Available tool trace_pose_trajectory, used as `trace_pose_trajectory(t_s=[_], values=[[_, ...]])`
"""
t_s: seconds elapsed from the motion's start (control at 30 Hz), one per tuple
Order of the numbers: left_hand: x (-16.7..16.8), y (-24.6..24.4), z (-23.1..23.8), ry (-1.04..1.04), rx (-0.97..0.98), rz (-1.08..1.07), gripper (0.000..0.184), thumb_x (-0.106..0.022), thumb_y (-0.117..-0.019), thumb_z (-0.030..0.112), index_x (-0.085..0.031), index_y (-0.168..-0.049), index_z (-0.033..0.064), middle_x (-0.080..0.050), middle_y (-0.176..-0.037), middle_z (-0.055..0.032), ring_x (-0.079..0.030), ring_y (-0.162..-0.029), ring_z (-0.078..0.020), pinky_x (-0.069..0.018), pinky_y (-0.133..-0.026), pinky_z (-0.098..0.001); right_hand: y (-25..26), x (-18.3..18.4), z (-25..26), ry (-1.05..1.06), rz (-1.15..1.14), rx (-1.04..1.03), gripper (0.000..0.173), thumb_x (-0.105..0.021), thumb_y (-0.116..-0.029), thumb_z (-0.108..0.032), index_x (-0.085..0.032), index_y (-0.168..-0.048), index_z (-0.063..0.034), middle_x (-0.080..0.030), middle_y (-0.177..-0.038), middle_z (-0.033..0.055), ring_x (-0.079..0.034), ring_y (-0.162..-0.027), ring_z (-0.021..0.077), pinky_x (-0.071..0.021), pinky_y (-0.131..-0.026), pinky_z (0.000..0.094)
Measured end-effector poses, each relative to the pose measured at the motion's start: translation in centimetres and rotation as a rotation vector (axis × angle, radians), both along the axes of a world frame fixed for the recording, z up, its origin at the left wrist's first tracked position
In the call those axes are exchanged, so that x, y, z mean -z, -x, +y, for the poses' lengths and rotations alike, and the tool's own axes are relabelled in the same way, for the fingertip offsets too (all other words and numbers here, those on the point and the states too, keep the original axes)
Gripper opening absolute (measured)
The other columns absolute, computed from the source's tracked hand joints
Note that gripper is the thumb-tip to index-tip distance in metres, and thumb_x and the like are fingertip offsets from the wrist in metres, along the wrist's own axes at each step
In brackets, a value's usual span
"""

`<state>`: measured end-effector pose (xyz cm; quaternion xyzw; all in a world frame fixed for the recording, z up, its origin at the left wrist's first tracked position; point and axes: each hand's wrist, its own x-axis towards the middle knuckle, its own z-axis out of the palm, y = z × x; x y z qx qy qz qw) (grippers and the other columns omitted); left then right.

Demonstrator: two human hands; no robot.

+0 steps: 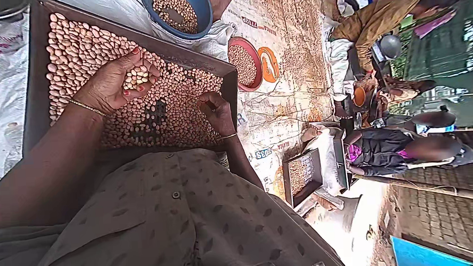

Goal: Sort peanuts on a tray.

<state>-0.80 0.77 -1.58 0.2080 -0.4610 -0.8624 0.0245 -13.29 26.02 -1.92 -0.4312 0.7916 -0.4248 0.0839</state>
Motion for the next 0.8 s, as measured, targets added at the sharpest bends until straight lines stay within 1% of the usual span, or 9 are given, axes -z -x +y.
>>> trace_pose_trajectory(t_s=[0.1,0.17,0.3,0.4,0.47,0.53,0.6,0.7,0.8], values=[[0.3,0.2,1.7,0.065,0.225,-0.109,0.057,-0.023,-0.1099,0.053,-0.069,-0.102,0.0192,-0.071,-0.091,0.0028,-0.063,-0.068,-0.004,-0.048,-0.054,-0.0152,-1.2,-2.7,-0.9,0.171,-0.201,-0.113,0.026,-0.062,-0.0956,0.004,-0.065,-0.12,0.0124,-0.071,-0.11,0.0189,-0.071,-0.088,0.015,-0.0617,-0.083,0.0306],[0.5,0.3,2.5,0.056,0.299,-0.157,0.051,-0.03,-0.1104,0.049,-0.07,-0.103,0.0182,-0.073,-0.096,0.0015,-0.068,-0.078,-0.0066,-0.0533,-0.062,-0.0179,-1.6,-2.8,-0.8,0.089,-0.198,-0.149,0.024,-0.062,-0.0959,0.003,-0.065,-0.119,0.0113,-0.072,-0.103,0.0175,-0.071,-0.084,0.0153,-0.0619,-0.079,0.0317],[0.7,0.5,2.9,0.046,0.346,-0.109,0.037,-0.038,-0.1104,0.034,-0.067,-0.096,0.0167,-0.066,-0.081,0.0049,-0.051,-0.055,0.0013,-0.0384,-0.045,-0.011,-1.6,-0.6,1.7,-0.227,-0.264,-0.229,0.017,-0.061,-0.0966,0.0,-0.071,-0.107,0.0078,-0.073,-0.093,0.0162,-0.068,-0.073,0.0157,-0.0588,-0.069,0.0325],[0.8,0.4,1.8,0.051,0.222,0.014,0.035,-0.037,-0.1102,0.026,-0.065,-0.091,0.0174,-0.061,-0.077,0.0068,-0.046,-0.049,0.0037,-0.0359,-0.041,-0.0091,-1.8,-0.1,3.2,-0.338,-0.386,-0.258,0.022,-0.059,-0.1003,-0.003,-0.069,-0.116,0.008,-0.072,-0.091,0.0144,-0.068,-0.07,0.014,-0.0593,-0.067,0.0309],[0.9,0.3,1.1,-0.01,0.075,0.075,0.034,-0.035,-0.1099,0.023,-0.064,-0.093,0.0173,-0.06,-0.078,0.0068,-0.043,-0.049,0.0036,-0.0327,-0.04,-0.009,-0.8,0.3,3.8,-0.277,-0.279,-0.072,0.026,-0.058,-0.1005,-0.003,-0.066,-0.122,0.0088,-0.073,-0.103,0.0201,-0.072,-0.078,0.0209,-0.0624,-0.074,0.0377],[0.7,0.2,0.3,-0.078,-0.075,0.125,0.035,-0.033,-0.1102,0.022,-0.062,-0.092,0.0178,-0.06,-0.079,0.0069,-0.042,-0.049,0.003,-0.0319,-0.04,-0.0092,0.8,0.0,3.2,-0.172,-0.212,0.129,0.024,-0.058,-0.1005,-0.004,-0.067,-0.12,0.0066,-0.072,-0.101,0.0182,-0.07,-0.072,0.0183,-0.0616,-0.068,0.0356],[0.4,0.1,-0.4,-0.118,-0.196,0.156,0.036,-0.031,-0.1106,0.023,-0.061,-0.092,0.0184,-0.06,-0.081,0.0071,-0.043,-0.05,0.0024,-0.032,-0.041,-0.0097,1.7,-1.0,1.3,-0.055,-0.174,0.155,0.021,-0.057,-0.1005,-0.004,-0.068,-0.116,0.0058,-0.073,-0.099,0.016,-0.069,-0.07,0.0148,-0.0607,-0.064,0.0316],[0.4,-0.1,-1.1,-0.157,-0.291,0.181,0.038,-0.028,-0.1119,0.027,-0.059,-0.092,0.0192,-0.057,-0.078,0.0077,-0.042,-0.049,0.0022,-0.0302,-0.04,-0.0095,1.0,-0.8,-3.5,-0.01,-0.01,-0.109,0.02,-0.059,-0.0979,-0.001,-0.071,-0.112,0.0067,-0.073,-0.108,0.0187,-0.073,-0.093,0.0222,-0.0613,-0.084,0.0372],[0.4,-0.2,-1.3,-0.148,-0.309,0.188,0.039,-0.026,-0.1119,0.027,-0.06,-0.093,0.0185,-0.056,-0.075,0.0082,-0.041,-0.048,0.0027,-0.0288,-0.04,-0.0091,-0.7,1.2,-8.1,-0.223,0.294,-0.458,0.02,-0.071,-0.0924,-0.01,-0.077,-0.111,-0.0046,-0.072,-0.121,0.0135,-0.063,-0.124,0.0306,-0.0443,-0.11,0.051]])
